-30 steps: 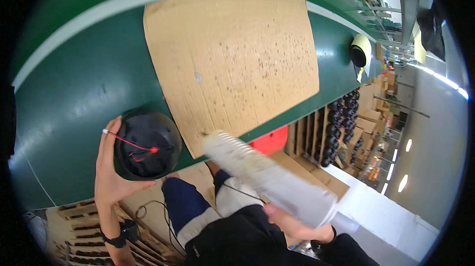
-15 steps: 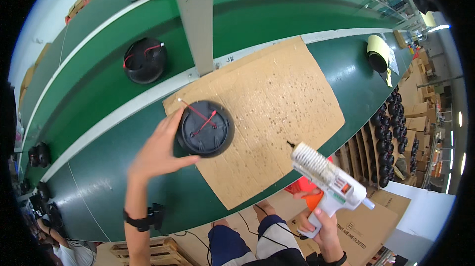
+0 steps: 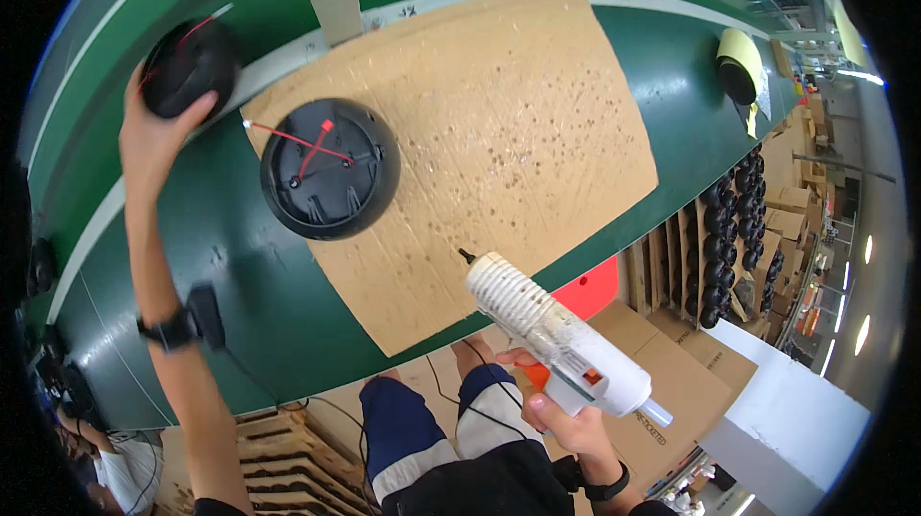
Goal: Applying glue to plastic housings and securing internal wires using a glue gun.
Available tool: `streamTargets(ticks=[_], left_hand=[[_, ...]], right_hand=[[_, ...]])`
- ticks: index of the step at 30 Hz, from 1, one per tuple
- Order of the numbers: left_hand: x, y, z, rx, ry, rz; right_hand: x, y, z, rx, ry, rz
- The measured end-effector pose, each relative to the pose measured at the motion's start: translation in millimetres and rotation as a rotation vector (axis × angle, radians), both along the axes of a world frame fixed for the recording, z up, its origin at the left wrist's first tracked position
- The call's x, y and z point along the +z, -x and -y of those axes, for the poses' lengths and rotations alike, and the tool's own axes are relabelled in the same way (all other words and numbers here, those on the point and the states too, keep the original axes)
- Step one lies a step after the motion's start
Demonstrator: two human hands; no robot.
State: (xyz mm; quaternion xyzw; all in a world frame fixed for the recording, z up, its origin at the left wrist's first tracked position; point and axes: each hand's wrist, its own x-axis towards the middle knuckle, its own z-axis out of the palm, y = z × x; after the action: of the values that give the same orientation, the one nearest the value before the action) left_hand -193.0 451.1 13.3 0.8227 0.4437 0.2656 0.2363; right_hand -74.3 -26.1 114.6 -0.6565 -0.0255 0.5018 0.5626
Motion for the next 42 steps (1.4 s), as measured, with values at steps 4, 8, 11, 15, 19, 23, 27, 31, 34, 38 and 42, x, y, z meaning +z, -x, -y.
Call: streamTargets(ticks=[4, 8, 11, 15, 19, 23, 27, 31, 34, 38, 42], left_hand=[[8.5, 117.1, 103.1, -0.005, 0.202, -0.018], [13.4, 150.5, 214.3, 0.066, 0.403, -0.11], [18.9, 131.3, 272.6, 0.182, 0.513, -0.114], [24.8, 142.1, 278.9, 0.044, 0.373, -0.02], [23.8, 153.2, 258.7, -0.071, 0.068, -0.148], [32.2, 170.4, 250.9, -0.058, 0.125, -0.064], [25.1, 178.8, 228.9, -0.09, 0.194, 0.122], [16.0, 178.7, 199.9, -0.05, 0.4, 0.304], [-0.3, 161.9, 192.3, 0.014, 0.686, 0.452], [-3.6, 162.6, 188.4, -0.008, 0.693, 0.485], [-4.1, 167.4, 190.4, -0.011, 0.69, 0.512]], right_hand=[[-8.5, -1.3, -2.4, 0.132, 0.151, -0.032], [-24.6, 2.1, -4.0, 0.236, 0.195, -0.013], [-20.0, 5.1, -2.2, 0.318, 0.237, -0.004], [-4.8, 8.0, -3.1, 0.431, 0.342, 0.144], [14.2, -6.8, 27.1, 0.849, 0.545, 0.389], [12.4, 7.2, -30.9, 0.698, 0.334, 0.461], [-0.4, 22.3, -82.2, 1.024, 0.072, 0.661], [-12.5, 58.8, -90.1, 0.898, -0.224, 0.822], [-12.7, 49.3, -100.3, 1.131, -0.167, 0.706], [-10.3, 59.2, -107.1, 1.211, -0.144, 0.725], [-11.5, 66.7, -111.8, 1.254, -0.179, 0.785]])
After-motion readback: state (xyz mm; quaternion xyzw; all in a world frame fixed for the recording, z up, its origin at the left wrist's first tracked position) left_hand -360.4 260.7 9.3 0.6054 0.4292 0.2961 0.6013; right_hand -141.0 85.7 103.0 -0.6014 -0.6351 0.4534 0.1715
